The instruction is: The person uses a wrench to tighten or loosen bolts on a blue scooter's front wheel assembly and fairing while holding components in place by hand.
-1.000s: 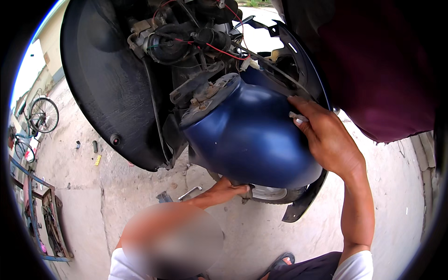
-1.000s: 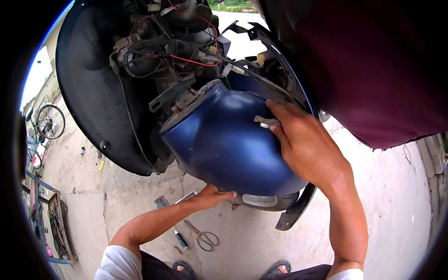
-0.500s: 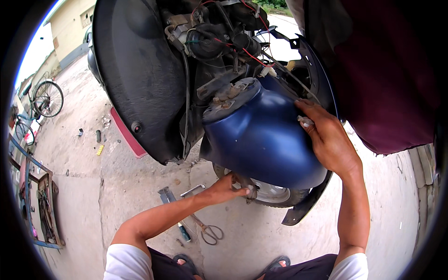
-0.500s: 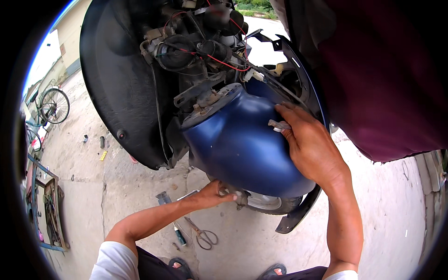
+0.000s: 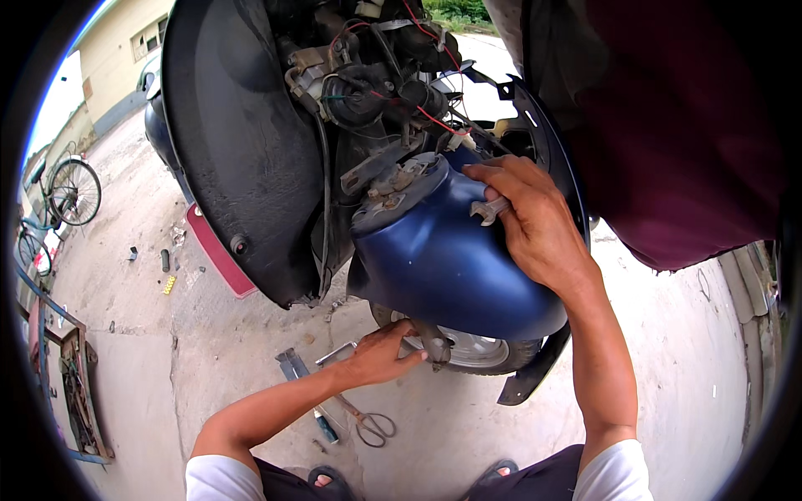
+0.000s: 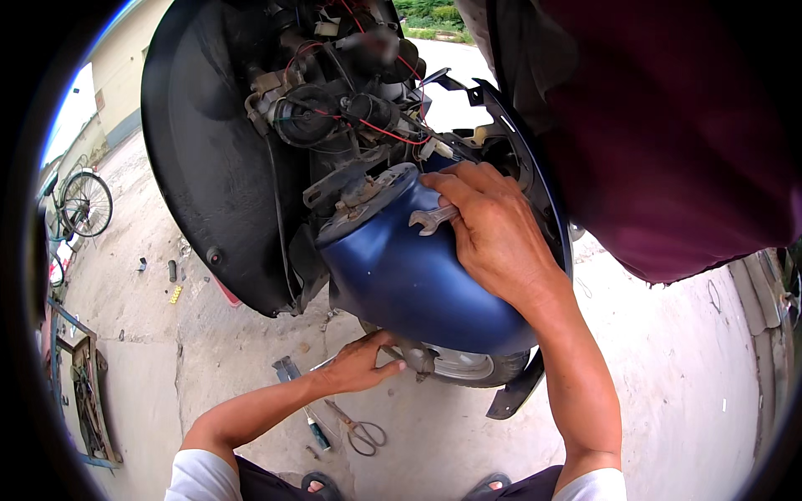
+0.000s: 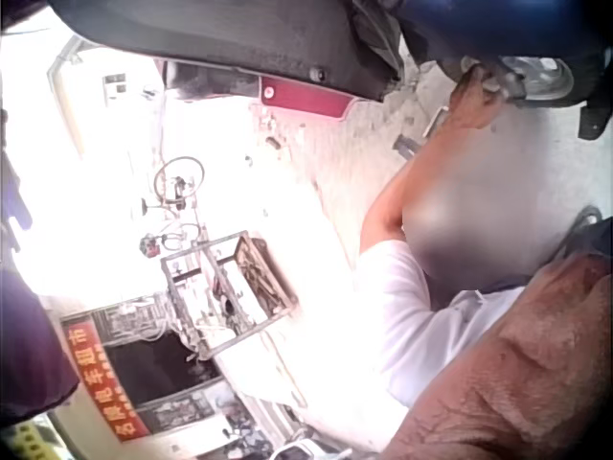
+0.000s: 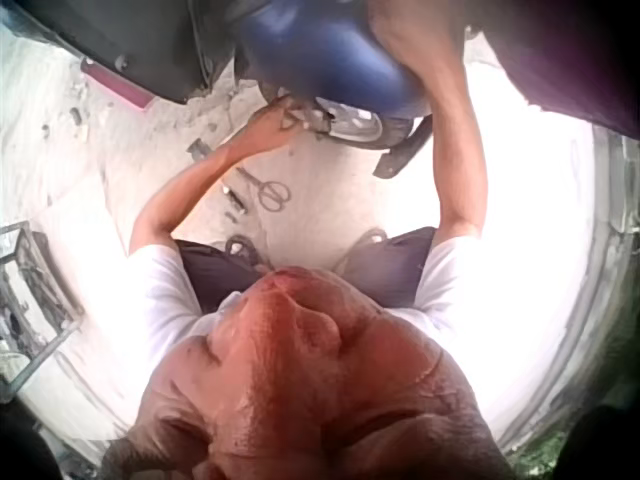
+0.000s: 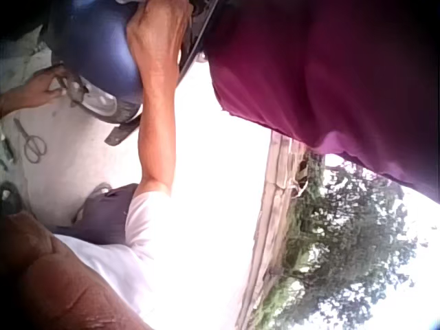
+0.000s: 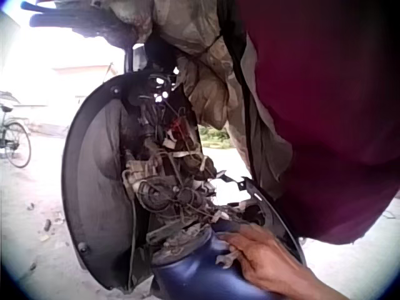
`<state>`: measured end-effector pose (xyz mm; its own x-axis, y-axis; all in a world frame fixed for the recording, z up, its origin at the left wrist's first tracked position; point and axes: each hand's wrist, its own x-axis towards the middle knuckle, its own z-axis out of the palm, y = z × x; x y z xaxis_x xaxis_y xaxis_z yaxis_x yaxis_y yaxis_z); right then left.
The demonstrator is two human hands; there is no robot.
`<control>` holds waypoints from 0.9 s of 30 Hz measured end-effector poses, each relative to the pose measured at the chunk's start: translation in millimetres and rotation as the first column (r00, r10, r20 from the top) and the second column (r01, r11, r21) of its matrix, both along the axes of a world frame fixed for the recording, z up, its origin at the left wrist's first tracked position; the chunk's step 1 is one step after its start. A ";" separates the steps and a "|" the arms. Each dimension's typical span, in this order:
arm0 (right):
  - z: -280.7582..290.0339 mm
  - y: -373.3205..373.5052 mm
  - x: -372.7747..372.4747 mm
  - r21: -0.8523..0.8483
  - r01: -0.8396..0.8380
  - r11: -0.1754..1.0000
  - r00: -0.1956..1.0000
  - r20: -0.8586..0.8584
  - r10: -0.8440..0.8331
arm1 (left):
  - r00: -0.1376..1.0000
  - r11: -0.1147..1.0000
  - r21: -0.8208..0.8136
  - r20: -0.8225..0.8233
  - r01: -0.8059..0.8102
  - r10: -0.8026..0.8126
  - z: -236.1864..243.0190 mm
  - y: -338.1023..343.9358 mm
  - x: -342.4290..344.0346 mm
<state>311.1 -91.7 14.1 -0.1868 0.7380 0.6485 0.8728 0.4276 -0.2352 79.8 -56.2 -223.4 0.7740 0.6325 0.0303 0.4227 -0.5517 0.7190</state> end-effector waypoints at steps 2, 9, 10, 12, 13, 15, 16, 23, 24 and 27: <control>-8.6 17.3 -5.7 0.047 -0.044 0.998 0.999 -0.019 0.045 | 1.000 1.000 0.018 0.025 -0.007 0.006 -5.4 4.2 -2.9; -6.0 70.4 1.5 -0.122 -0.150 0.981 0.988 0.025 0.154 | 1.000 1.000 0.015 0.018 0.011 -0.011 0.0 5.1 0.1; -7.2 82.1 4.8 -0.178 -0.163 0.971 0.982 0.064 0.176 | 1.000 1.000 -0.014 0.008 0.000 0.000 3.0 5.9 -0.5; -8.3 99.8 12.9 -0.227 -0.171 0.959 0.978 0.079 0.193 | 1.000 0.999 -0.040 0.001 -0.003 0.003 6.2 7.5 -0.2; -6.8 102.1 12.9 -0.277 -0.182 0.944 0.973 0.085 0.213 | 1.000 0.999 -0.034 0.005 0.001 -0.001 5.7 7.9 0.2; -6.9 100.6 14.6 -0.283 -0.164 0.945 0.979 0.073 0.192 | 1.000 1.000 -0.030 0.014 0.010 -0.010 4.6 8.8 1.3; -6.8 101.0 12.7 -0.288 -0.162 0.944 0.982 0.052 0.184 | 1.000 0.999 -0.046 0.002 0.008 -0.008 3.8 9.4 0.1; -3.2 109.6 12.7 -0.307 -0.187 0.933 0.977 0.037 0.208 | 0.998 0.997 -0.080 -0.053 -0.022 0.017 2.1 15.3 8.9; -5.3 111.9 12.1 -0.340 -0.142 0.930 0.980 0.081 0.179 | 0.998 0.997 -0.080 -0.052 -0.021 0.016 1.3 15.5 8.2; -11.6 115.7 19.8 -0.362 -0.128 0.923 0.982 0.082 0.168 | 0.998 0.999 -0.030 -0.061 -0.020 0.019 0.1 12.2 9.1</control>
<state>330.8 24.1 2.5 -0.3667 0.8738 0.3193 0.8348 0.4605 -0.3016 88.9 -44.0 -223.2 0.7613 0.6474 -0.0360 0.4768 -0.5213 0.7077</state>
